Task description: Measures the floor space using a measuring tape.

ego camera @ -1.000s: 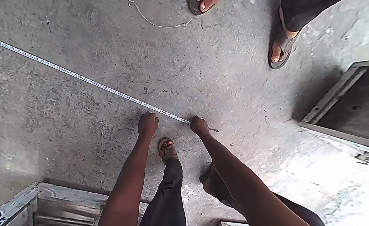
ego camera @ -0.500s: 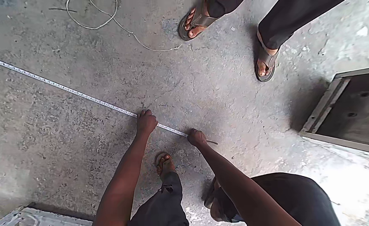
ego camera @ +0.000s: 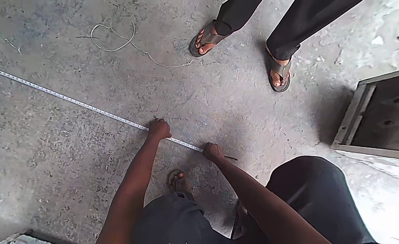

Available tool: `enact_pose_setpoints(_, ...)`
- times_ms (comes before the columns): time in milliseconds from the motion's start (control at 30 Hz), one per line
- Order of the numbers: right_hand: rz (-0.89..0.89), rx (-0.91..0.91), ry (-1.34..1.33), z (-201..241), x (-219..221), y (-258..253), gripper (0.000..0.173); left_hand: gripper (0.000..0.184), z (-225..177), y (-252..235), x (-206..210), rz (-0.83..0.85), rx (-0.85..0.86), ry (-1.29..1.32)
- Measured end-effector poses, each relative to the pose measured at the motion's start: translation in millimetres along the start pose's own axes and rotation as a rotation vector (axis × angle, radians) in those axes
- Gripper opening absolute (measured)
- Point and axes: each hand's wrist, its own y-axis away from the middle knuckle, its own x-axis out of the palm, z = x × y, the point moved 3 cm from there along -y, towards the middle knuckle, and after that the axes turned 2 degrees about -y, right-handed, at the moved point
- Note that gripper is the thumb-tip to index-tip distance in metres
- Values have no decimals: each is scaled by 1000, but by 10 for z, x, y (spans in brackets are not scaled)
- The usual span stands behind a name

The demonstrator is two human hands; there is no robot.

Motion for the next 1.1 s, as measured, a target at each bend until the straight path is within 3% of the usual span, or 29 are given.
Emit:
enact_pose_setpoints(300, -1, -13, -54, -79, 27, -73, 40, 44, 39, -126, -74, 19, 1, -27)
enact_pose_setpoints(333, -5, -13, -60, -80, 37, -75, 40, 42, 93, -123, -121, -44, -59, 85)
enact_pose_setpoints(433, -20, -20, -76, -56, 18, -93, 39, 46, 265, -240, -539, -508, -388, 554)
enact_pose_setpoints(467, -29, -18, -74, -92, -34, -130, 39, 45, 224, -341, -697, -581, -394, 631)
enact_pose_setpoints(533, 10, -18, -74, -135, 88, -61, 39, 42, 126, -238, -617, -515, -251, 625)
enact_pose_setpoints(600, -3, -26, -87, -92, 31, -109, 38, 36, 70, -161, -539, -304, -150, 570)
enact_pose_setpoints(700, 4, -22, -97, -106, 14, -101, 38, 36, -10, -52, -81, -50, -121, 469)
enact_pose_setpoints(833, 13, -25, -96, -126, 13, -91, 38, 33, 26, 28, 296, -100, -190, 432)
enact_pose_setpoints(1100, 32, -23, -90, -126, -15, -113, 40, 29, 43, 8, 282, -61, -222, 446)
